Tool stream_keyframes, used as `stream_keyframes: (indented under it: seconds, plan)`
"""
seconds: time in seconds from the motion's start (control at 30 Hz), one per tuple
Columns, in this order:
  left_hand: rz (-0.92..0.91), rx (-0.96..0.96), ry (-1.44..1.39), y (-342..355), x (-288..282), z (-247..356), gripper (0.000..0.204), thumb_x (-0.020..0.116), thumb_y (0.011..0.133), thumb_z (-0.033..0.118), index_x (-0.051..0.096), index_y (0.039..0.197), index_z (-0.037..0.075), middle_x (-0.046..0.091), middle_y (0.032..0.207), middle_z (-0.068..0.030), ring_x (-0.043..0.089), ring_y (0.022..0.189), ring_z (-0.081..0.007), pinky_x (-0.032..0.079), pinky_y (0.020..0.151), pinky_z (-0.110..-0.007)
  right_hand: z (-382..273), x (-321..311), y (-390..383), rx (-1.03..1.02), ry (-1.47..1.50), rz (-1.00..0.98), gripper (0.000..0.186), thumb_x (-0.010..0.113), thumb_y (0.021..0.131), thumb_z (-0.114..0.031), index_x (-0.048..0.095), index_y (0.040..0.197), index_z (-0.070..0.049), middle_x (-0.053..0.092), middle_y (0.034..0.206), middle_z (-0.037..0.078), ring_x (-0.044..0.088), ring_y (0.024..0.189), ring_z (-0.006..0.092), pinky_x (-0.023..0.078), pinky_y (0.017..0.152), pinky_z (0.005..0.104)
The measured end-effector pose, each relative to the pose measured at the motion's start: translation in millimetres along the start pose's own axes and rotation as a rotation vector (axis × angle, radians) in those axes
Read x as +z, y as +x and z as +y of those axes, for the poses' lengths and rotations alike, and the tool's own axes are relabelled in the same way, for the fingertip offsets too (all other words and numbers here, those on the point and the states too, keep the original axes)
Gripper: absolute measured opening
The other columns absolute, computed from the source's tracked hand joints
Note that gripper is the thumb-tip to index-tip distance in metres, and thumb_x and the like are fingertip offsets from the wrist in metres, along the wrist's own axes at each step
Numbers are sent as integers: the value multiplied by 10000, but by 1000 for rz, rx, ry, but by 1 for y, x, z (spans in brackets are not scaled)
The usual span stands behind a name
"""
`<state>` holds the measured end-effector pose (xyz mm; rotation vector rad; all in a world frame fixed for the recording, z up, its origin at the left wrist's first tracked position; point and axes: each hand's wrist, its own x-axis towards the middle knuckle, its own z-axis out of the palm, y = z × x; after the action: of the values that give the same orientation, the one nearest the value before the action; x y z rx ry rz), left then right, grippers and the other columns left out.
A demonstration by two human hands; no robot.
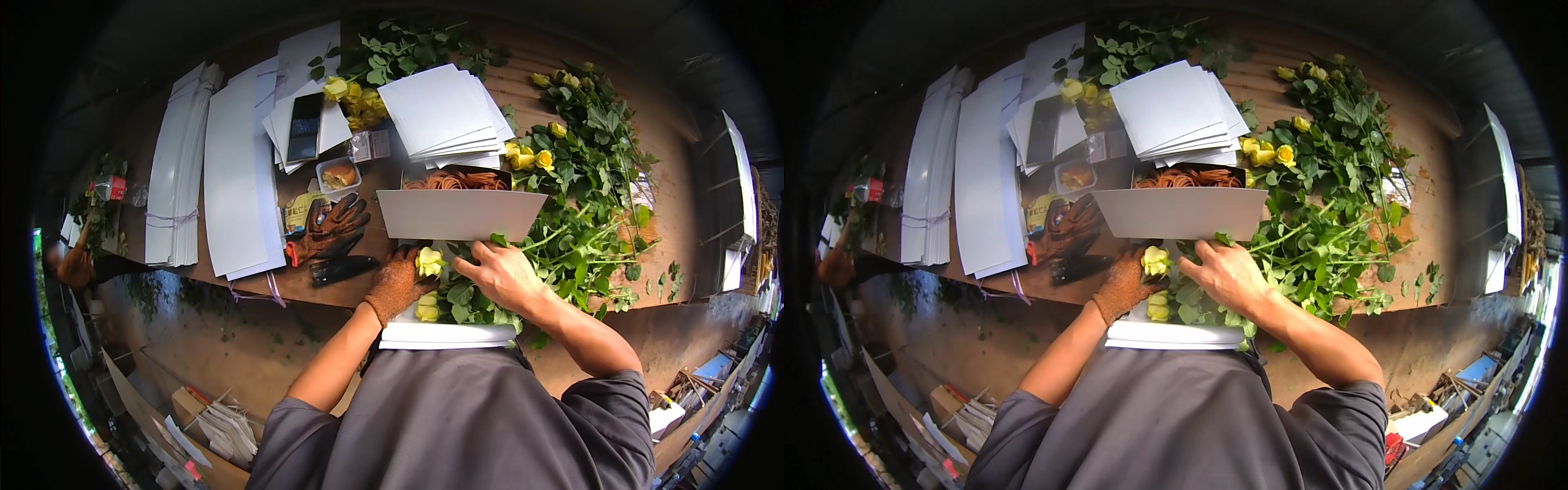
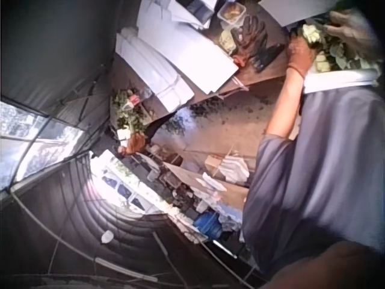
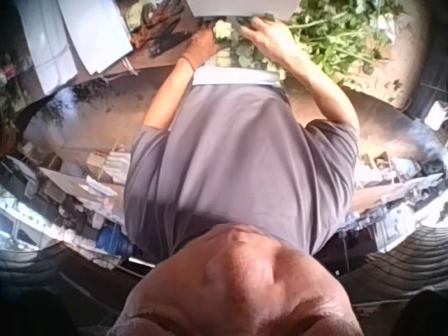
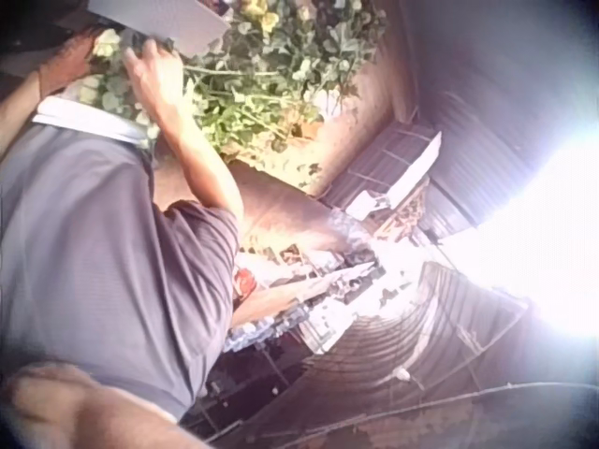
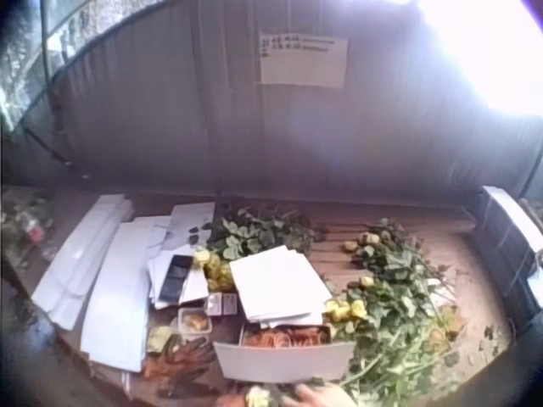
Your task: The person arranges yellow roses and green foliage into white boxes on a wooden table. They place flowers and leaves into the boxes, close the lids, and occasionally handle a packaged bun and a small container.
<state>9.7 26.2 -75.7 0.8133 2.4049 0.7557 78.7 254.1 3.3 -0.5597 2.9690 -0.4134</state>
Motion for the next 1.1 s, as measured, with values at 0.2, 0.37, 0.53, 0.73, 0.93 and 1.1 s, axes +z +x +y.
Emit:
stream_keyframes:
  seconds: [0.2,0.37,0.53,0.73,0.93,1.1]
  plan:
    - [14,34,-54,-3,-3,-2,818,832,732,321,412,1370,28,539,1243,-246,516,1147,-437,450,969,-496,1,41,-3,27,0,-91,370,550,850,-143,632,1209,-179,574,908,119,648,625,253,535,565,377]
    - [-87,9,9,-2,-11,7,770,817,742,320,472,1390,86,533,1240,-252,505,1170,-433,437,993,-489,0,54,-9,91,17,-142,351,552,853,-160,635,1194,-170,614,954,134,673,650,255,544,601,383]
    - [-82,87,117,-5,-11,7,631,790,770,308,558,1345,192,548,1223,-208,520,1144,-405,445,985,-475,-2,56,-5,100,37,-118,367,555,851,-182,650,1205,-201,581,876,98,645,623,250,543,565,385]
    - [-99,79,64,-1,-18,19,531,777,783,272,623,1283,179,534,1252,-220,508,1161,-413,441,1003,-482,45,-31,-8,-61,449,-358,304,573,939,-266,657,1203,-143,705,961,128,695,812,316,566,747,394]
    - [-150,-13,57,-5,-15,11,554,801,760,289,636,1281,198,481,1298,-262,475,1206,-442,446,1016,-478,247,-82,7,629,169,264,163,597,835,-145,693,949,-79,720,907,152,690,847,353,556,765,428]
    - [-111,74,68,0,-17,11,582,815,740,275,636,1283,170,493,1257,-273,489,1181,-443,445,1007,-475,340,32,-17,824,-95,80,302,541,815,-88,606,1110,-84,687,1022,168,654,977,395,537,842,469]
